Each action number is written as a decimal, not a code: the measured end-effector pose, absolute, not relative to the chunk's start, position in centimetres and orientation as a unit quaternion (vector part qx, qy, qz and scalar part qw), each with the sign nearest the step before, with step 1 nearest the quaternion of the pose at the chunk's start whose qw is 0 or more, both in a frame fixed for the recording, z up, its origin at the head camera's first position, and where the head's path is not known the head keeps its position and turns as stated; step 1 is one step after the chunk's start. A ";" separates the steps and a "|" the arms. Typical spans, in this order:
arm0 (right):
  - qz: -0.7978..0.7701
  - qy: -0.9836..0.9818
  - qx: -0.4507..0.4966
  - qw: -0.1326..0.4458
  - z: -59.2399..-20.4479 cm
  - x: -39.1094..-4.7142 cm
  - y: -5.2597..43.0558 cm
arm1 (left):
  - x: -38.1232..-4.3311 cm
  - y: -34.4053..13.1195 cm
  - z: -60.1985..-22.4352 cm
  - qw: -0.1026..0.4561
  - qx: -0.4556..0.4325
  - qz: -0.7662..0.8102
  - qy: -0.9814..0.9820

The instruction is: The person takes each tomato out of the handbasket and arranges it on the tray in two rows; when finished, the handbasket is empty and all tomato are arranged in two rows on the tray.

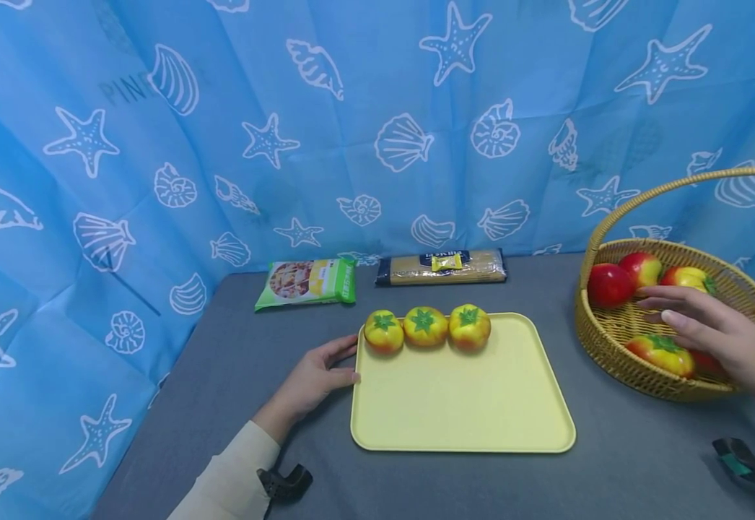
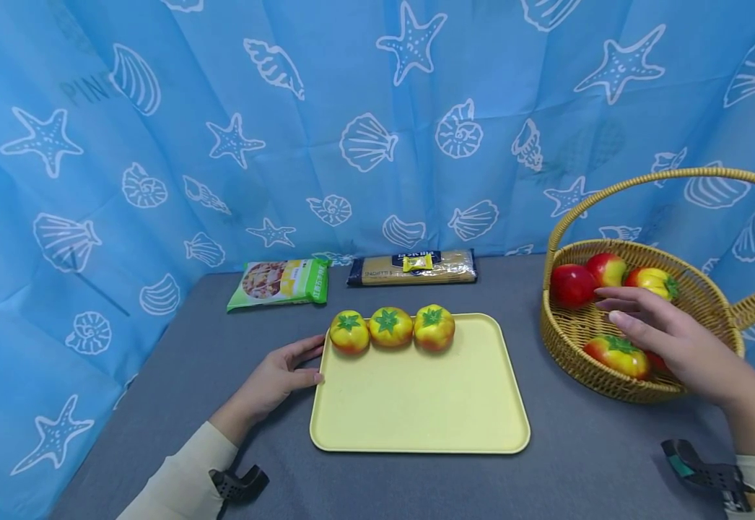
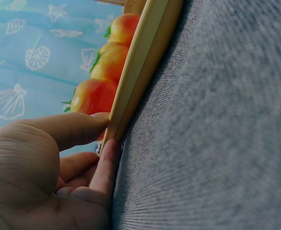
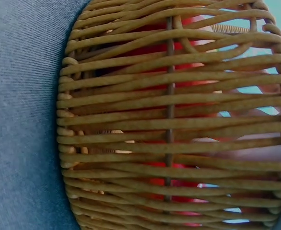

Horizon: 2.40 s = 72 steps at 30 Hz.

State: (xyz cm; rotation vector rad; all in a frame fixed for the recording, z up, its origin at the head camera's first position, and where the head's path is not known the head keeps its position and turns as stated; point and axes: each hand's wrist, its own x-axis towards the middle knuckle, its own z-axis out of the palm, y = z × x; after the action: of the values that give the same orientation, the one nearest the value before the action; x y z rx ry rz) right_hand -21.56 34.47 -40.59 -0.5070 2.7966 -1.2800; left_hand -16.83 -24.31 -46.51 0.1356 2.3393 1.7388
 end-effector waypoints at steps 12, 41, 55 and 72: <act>-0.360 0.915 -0.173 0.059 -39.7 -21.4 33.5 | -16.8 -24.3 -46.4 0.106 0.042 0.584 0.804; -0.287 0.937 -0.168 0.107 -40.3 -21.6 33.6 | -16.7 -24.2 -46.3 0.102 0.050 0.582 0.805; -0.359 0.918 -0.160 0.059 -40.4 -21.3 34.0 | -16.6 -24.2 -46.3 0.103 0.050 0.589 0.800; -0.387 0.907 -0.157 -0.057 -40.0 -20.6 33.0 | -16.7 -24.2 -46.3 0.113 0.041 0.602 0.789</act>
State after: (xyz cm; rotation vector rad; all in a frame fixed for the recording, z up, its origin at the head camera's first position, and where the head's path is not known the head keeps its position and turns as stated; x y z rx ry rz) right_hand -20.63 32.96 -40.00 -0.5127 2.9558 -1.2632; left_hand -16.66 -24.16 -46.28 0.1193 2.3156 1.7679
